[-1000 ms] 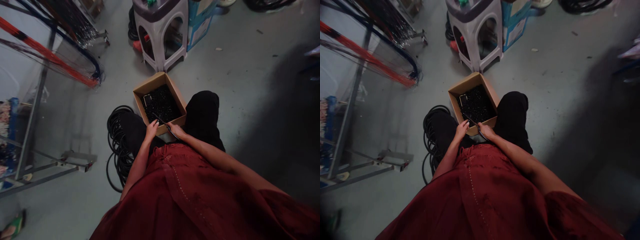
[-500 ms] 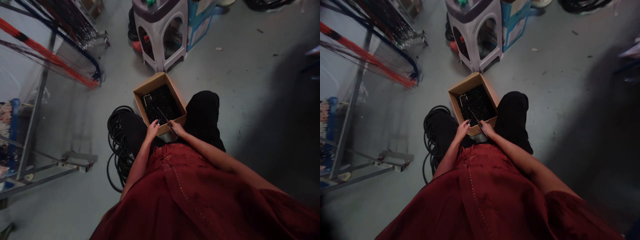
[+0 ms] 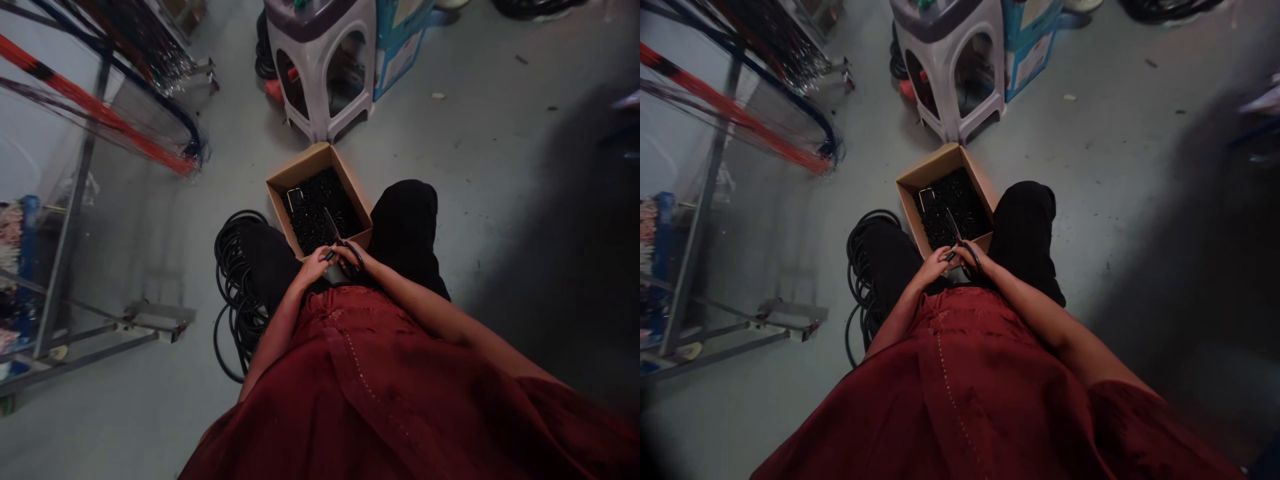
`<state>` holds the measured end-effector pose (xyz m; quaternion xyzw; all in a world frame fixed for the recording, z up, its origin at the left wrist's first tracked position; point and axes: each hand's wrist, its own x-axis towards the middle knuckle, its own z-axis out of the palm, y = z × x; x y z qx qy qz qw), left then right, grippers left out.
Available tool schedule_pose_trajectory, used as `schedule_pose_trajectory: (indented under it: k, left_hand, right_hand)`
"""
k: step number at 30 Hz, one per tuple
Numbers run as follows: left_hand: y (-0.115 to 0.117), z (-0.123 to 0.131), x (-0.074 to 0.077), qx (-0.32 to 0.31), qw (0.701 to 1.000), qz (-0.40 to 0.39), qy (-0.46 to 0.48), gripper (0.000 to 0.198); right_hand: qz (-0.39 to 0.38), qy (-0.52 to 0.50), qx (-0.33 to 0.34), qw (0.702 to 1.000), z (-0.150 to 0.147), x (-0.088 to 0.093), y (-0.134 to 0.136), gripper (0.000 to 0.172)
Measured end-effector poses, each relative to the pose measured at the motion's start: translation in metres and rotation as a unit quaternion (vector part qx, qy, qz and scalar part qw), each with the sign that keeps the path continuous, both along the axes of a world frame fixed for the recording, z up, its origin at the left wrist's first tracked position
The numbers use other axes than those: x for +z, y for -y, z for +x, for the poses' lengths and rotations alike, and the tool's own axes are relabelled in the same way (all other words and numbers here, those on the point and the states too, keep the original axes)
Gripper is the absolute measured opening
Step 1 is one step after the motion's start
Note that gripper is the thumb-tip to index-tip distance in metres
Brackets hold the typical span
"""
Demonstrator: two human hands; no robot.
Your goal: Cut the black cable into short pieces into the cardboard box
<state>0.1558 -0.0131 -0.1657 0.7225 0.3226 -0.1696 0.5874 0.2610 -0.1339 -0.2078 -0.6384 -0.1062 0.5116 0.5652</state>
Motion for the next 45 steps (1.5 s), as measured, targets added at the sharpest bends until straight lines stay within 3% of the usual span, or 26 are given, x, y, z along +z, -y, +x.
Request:
schedule_pose_trajectory:
  k: [3,6,10,15,18,23,28,31,34,38,45]
  left_hand:
    - [0.004,-0.003,-0.001,-0.033,0.999,0.016,0.011,0.057]
    - [0.005,-0.004,0.003,-0.071,0.992,0.1,0.011,0.046]
    - [0.006,-0.006,0.016,-0.134,0.968,0.214,0.013,0.036]
    - [0.012,-0.01,0.03,-0.157,0.948,0.278,-0.009,0.04]
    - [0.013,-0.01,0.025,-0.141,0.946,0.293,0.002,0.043]
    - [0.008,-0.01,0.0,-0.101,0.966,0.237,0.024,0.036]
    - [-0.004,-0.01,-0.014,-0.009,0.967,0.252,0.041,0.037]
    - [-0.013,-0.008,-0.014,0.08,0.963,0.254,0.046,0.038]
    - [-0.019,-0.007,-0.011,0.149,0.963,0.216,0.053,0.035]
    - [-0.021,-0.006,-0.011,0.168,0.965,0.188,0.067,0.033]
    - [-0.023,-0.006,-0.017,0.153,0.965,0.206,0.06,0.035]
  right_hand:
    - [0.012,-0.013,-0.01,1.0,-0.001,-0.003,0.0,0.024]
    - [0.028,-0.029,-0.019,0.999,-0.002,-0.005,0.001,0.021]
    - [0.042,-0.048,-0.033,0.997,0.001,-0.005,0.004,0.021]
    - [0.043,-0.073,-0.063,0.994,0.006,-0.004,0.005,0.022]
    - [0.041,-0.075,-0.072,0.994,0.006,-0.004,0.006,0.024]
    - [0.038,-0.057,-0.076,0.995,0.004,-0.009,0.006,0.026]
    - [0.029,-0.026,-0.081,0.996,0.003,-0.011,0.006,0.036]
    - [0.003,0.027,-0.03,0.999,0.001,-0.005,0.007,0.042]
    - [-0.05,0.12,0.071,0.989,-0.002,0.005,0.01,0.048]
    - [-0.099,0.243,0.155,0.953,-0.003,0.014,0.012,0.049]
    - [-0.122,0.3,0.164,0.932,-0.004,0.012,0.011,0.058]
